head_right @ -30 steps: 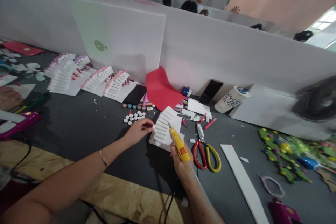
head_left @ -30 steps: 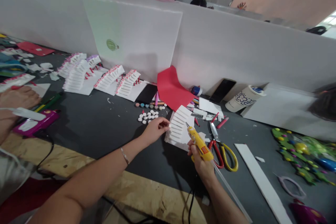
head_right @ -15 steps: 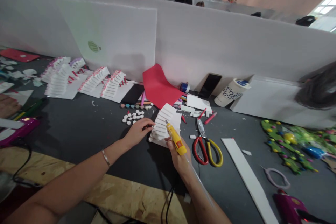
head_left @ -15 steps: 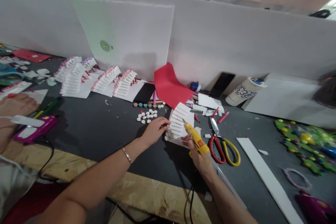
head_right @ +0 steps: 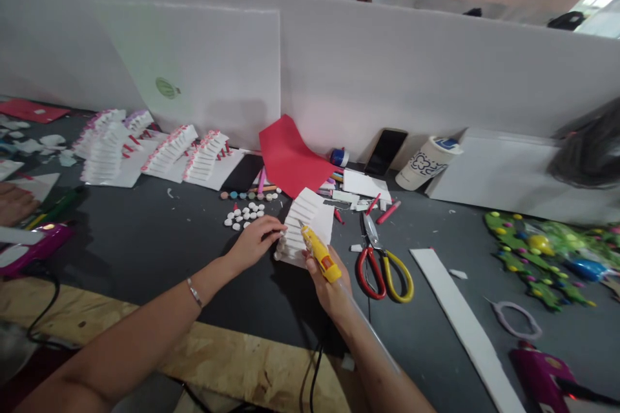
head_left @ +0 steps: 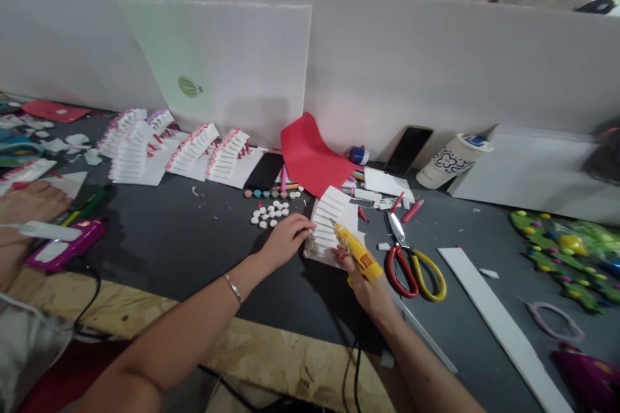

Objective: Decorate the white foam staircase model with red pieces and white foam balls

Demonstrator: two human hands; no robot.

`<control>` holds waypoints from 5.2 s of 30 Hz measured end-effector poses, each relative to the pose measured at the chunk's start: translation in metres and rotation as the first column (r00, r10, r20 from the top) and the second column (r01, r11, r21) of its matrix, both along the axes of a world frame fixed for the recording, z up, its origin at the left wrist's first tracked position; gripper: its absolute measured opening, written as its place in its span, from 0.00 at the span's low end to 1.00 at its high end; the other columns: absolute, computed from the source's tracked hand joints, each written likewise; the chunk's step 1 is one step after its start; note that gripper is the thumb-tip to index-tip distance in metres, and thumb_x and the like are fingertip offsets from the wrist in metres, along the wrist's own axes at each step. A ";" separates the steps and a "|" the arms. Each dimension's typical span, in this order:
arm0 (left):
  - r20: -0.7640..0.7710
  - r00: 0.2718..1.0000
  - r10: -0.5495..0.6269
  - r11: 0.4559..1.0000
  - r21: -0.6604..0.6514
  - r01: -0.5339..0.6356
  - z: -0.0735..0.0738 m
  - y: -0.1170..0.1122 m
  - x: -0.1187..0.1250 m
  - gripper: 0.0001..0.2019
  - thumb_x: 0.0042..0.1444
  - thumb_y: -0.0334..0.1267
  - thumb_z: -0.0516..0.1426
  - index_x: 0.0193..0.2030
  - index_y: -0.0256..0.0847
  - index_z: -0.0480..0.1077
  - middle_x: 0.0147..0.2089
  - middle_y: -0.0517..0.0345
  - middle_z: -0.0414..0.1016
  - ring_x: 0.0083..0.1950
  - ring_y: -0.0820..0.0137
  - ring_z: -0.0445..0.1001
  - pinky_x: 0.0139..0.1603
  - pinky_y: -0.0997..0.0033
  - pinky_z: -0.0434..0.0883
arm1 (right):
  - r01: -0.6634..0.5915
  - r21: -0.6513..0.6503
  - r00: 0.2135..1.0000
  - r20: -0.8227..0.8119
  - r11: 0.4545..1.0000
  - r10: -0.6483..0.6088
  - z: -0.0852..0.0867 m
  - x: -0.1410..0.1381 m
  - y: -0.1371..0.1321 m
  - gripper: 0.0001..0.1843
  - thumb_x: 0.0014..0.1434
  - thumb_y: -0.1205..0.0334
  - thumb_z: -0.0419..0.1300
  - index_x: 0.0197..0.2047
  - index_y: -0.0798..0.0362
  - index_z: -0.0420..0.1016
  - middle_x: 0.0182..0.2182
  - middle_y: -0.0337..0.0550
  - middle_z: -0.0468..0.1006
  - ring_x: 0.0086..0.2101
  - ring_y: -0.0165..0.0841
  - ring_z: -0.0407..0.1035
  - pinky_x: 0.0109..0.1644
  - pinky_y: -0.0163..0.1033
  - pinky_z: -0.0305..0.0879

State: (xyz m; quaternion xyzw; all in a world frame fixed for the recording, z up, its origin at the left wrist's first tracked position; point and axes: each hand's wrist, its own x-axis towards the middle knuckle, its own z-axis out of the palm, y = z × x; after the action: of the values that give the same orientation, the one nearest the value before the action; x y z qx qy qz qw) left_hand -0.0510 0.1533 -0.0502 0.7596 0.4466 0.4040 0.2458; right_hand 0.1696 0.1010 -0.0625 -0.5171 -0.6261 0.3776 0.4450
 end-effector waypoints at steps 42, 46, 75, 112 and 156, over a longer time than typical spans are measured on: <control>-0.094 0.992 0.083 0.995 0.066 -0.077 0.009 -0.007 0.001 0.11 0.65 0.34 0.52 0.42 0.40 0.76 0.41 0.52 0.76 0.43 0.67 0.75 0.47 0.64 0.74 | -0.029 0.020 0.999 -0.034 0.999 0.030 -0.011 0.001 0.003 0.20 0.64 0.46 0.58 0.53 0.46 0.78 0.45 0.47 0.82 0.46 0.41 0.76 0.54 0.48 0.72; -0.089 0.994 0.070 0.996 0.066 -0.064 0.007 -0.007 0.003 0.10 0.65 0.34 0.53 0.40 0.40 0.77 0.40 0.53 0.76 0.41 0.68 0.75 0.46 0.65 0.74 | -0.017 0.003 0.999 -0.041 1.000 0.017 -0.008 -0.001 0.002 0.18 0.63 0.46 0.58 0.48 0.47 0.79 0.44 0.48 0.82 0.45 0.42 0.76 0.52 0.48 0.72; -0.348 0.719 0.601 0.799 0.243 -0.550 0.038 0.019 -0.059 0.08 0.62 0.36 0.54 0.38 0.42 0.75 0.32 0.54 0.79 0.35 0.64 0.73 0.41 0.63 0.61 | 0.107 -0.062 0.947 -0.299 0.992 -0.121 0.003 -0.002 0.007 0.27 0.59 0.34 0.57 0.41 0.51 0.74 0.37 0.48 0.80 0.36 0.40 0.79 0.37 0.46 0.80; -0.732 0.531 0.428 0.890 0.239 -0.388 0.033 0.007 -0.036 0.13 0.61 0.47 0.58 0.42 0.40 0.77 0.44 0.46 0.77 0.51 0.54 0.69 0.52 0.54 0.58 | 0.137 -0.134 0.948 -0.268 0.981 -0.169 0.007 -0.004 0.004 0.29 0.56 0.32 0.59 0.40 0.52 0.75 0.34 0.49 0.80 0.32 0.40 0.78 0.28 0.41 0.75; 0.817 0.426 0.388 0.785 -0.535 0.311 0.037 0.016 -0.029 0.07 0.54 0.39 0.64 0.38 0.39 0.74 0.31 0.60 0.72 0.30 0.77 0.68 0.32 0.75 0.65 | -0.106 0.173 0.993 -0.037 0.979 0.114 0.007 0.003 -0.007 0.15 0.64 0.47 0.57 0.38 0.49 0.77 0.34 0.44 0.77 0.30 0.35 0.72 0.37 0.43 0.72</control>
State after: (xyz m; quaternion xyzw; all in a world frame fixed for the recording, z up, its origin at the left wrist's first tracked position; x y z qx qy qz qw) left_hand -0.0799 0.1689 -0.0136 0.2839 0.3671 0.5813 0.6684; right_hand 0.1724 0.0940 -0.0554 -0.4325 -0.6733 0.3587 0.4806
